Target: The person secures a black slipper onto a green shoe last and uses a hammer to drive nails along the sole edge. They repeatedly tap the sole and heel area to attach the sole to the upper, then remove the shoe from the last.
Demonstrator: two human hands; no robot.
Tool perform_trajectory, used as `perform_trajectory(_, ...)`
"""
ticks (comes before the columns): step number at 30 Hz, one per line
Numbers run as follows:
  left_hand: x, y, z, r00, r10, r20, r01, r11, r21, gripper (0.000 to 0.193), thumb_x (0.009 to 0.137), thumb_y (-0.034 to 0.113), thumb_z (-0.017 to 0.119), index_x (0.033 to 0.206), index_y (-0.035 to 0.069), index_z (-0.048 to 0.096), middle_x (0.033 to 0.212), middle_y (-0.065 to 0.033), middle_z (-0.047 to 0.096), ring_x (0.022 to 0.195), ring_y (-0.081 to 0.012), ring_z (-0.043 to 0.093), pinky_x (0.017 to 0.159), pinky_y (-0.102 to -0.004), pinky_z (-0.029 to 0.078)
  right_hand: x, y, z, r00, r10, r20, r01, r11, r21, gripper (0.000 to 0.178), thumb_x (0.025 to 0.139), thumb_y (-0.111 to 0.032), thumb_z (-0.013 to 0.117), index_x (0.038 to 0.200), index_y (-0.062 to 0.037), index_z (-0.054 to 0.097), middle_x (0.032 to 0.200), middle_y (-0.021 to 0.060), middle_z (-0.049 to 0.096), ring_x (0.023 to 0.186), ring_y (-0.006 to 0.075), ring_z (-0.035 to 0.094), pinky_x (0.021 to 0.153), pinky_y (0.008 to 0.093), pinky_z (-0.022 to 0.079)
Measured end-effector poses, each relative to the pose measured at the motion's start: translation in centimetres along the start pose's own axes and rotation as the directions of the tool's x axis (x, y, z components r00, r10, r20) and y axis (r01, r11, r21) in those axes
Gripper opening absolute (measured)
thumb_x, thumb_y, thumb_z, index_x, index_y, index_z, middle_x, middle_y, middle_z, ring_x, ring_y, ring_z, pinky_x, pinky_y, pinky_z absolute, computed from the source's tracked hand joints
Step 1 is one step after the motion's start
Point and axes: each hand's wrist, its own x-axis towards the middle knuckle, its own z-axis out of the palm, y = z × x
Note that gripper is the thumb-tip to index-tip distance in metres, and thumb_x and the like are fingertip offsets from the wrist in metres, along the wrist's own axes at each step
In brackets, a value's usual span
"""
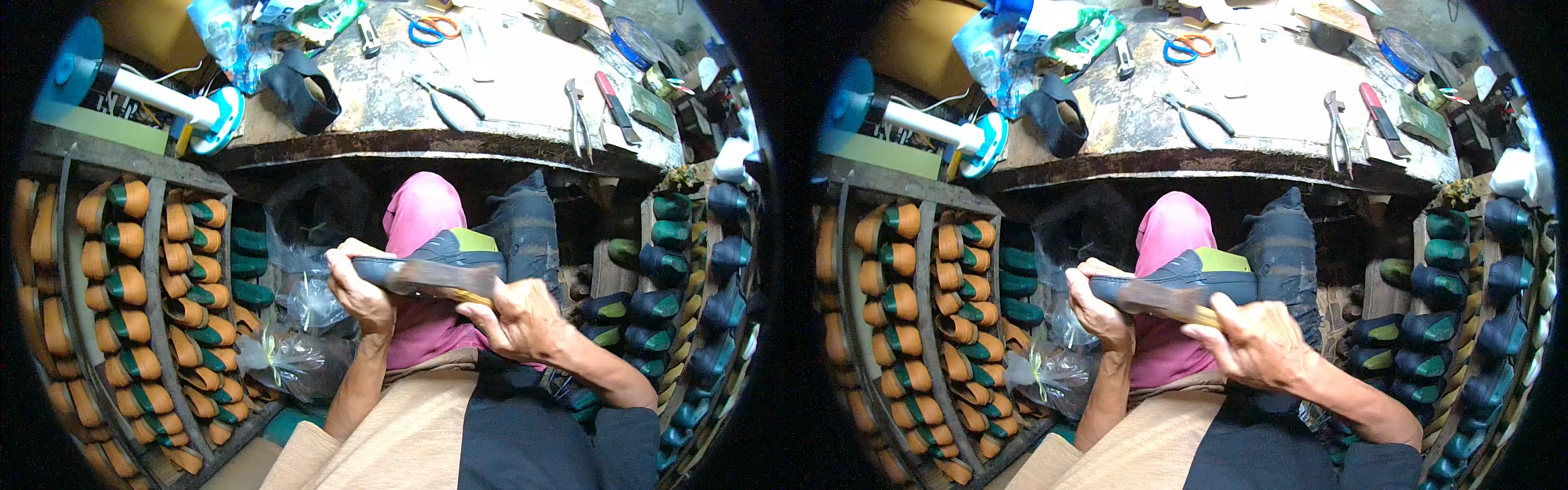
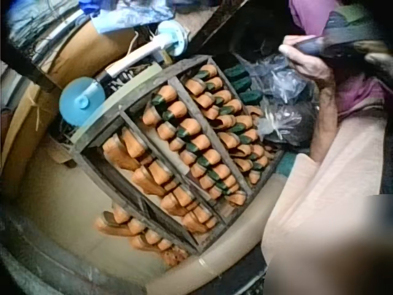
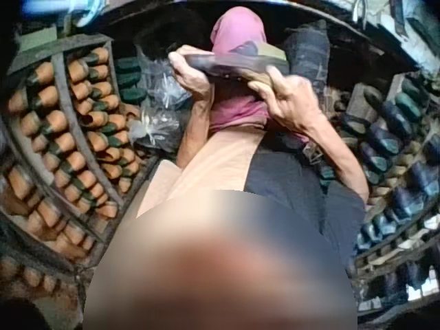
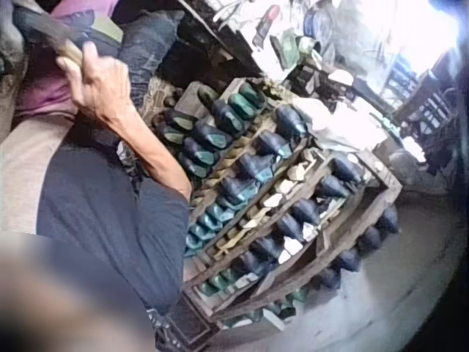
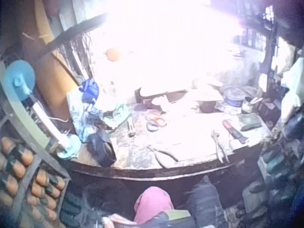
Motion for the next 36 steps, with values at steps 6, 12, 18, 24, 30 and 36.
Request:
perform_trajectory(6, 1.3, -1.6, -1.2, 0.978, -0.206, -0.032, 0.197, 0.963, -0.185, 0.06, 0.122, 0.046, 0.026, 0.083, 0.01, 0.054, 0.076, -0.0064, 0.064, 0.068, -0.0177, 0.062, 0.07, -0.0341, 0.055, -3.3, 1.3, 0.0, 0.941, 0.16, -0.297, -0.107, 0.976, 0.187, 0.03, 0.111, -0.03, 0.072, 0.104, -0.0011, 0.066, 0.067, 0.0187, 0.063, 0.058, 0.037, 0.067, 0.057, 0.0452, 0.052)
perform_trajectory(12, 1.0, -2.3, -0.7, 0.966, -0.251, -0.065, 0.222, 0.93, -0.293, 0.058, 0.121, 0.044, 0.027, 0.083, 0.01, 0.053, 0.075, -0.0054, 0.06, 0.068, -0.0179, 0.061, 0.071, -0.0336, 0.054, -2.4, 0.9, 1.4, 0.984, 0.1, -0.148, -0.102, 0.995, -0.005, 0.042, 0.111, -0.043, 0.073, 0.099, -0.0034, 0.061, 0.061, 0.0208, 0.064, 0.055, 0.0439, 0.069, 0.054, 0.0535, 0.054)
perform_trajectory(18, 1.8, -0.1, -1.4, 1.0, -0.011, 0.004, 0.011, 0.995, -0.1, 0.05, 0.123, 0.039, 0.032, 0.087, 0.009, 0.048, 0.079, -0.007, 0.054, 0.071, -0.019, 0.056, 0.072, -0.0348, 0.051, -0.3, 0.6, 1.5, 0.986, 0.028, -0.164, -0.015, 0.997, 0.076, 0.038, 0.111, -0.039, 0.07, 0.099, -0.0038, 0.064, 0.067, 0.0231, 0.068, 0.064, 0.0465, 0.072, 0.059, 0.0537, 0.056)
perform_trajectory(24, 0.4, 5.8, -0.3, 0.971, 0.229, 0.074, -0.241, 0.932, 0.27, 0.056, 0.124, 0.034, 0.031, 0.084, 0.004, 0.056, 0.073, -0.0108, 0.067, 0.064, -0.0221, 0.062, 0.068, -0.0364, 0.05, -2.6, 3.5, 1.6, 0.927, 0.289, -0.237, -0.204, 0.923, 0.327, 0.031, 0.115, -0.031, 0.068, 0.102, -0.003, 0.066, 0.06, 0.0153, 0.052, 0.049, 0.0257, 0.057, 0.053, 0.0443, 0.044)
perform_trajectory(30, -2.6, 7.2, 3.8, 0.775, 0.328, 0.541, -0.38, 0.925, -0.016, 0.049, 0.105, 0.05, 0.08, 0.1, 0.002, 0.07, 0.091, -0.0139, 0.07, 0.082, -0.0311, 0.07, 0.077, -0.0411, 0.055, -11.6, 5.7, 2.1, 0.859, 0.484, -0.164, -0.111, 0.491, 0.864, 0.071, 0.12, -0.06, 0.049, 0.111, 0.0062, 0.072, 0.057, -0.0021, 0.045, 0.046, 0.0067, 0.036, 0.044, 0.0285, 0.027)
perform_trajectory(36, -5.3, 5.7, 4.8, 0.579, 0.176, 0.796, -0.265, 0.964, -0.02, 0.057, 0.081, 0.02, 0.102, 0.128, 0.004, 0.074, 0.122, -0.0154, 0.079, 0.115, -0.0347, 0.077, 0.104, -0.0435, 0.059, -15.8, 5.1, 1.4, 0.836, 0.498, -0.229, -0.003, 0.421, 0.907, 0.078, 0.118, -0.066, 0.045, 0.112, 0.0067, 0.073, 0.055, -0.0029, 0.043, 0.044, 0.0074, 0.036, 0.042, 0.0289, 0.024)
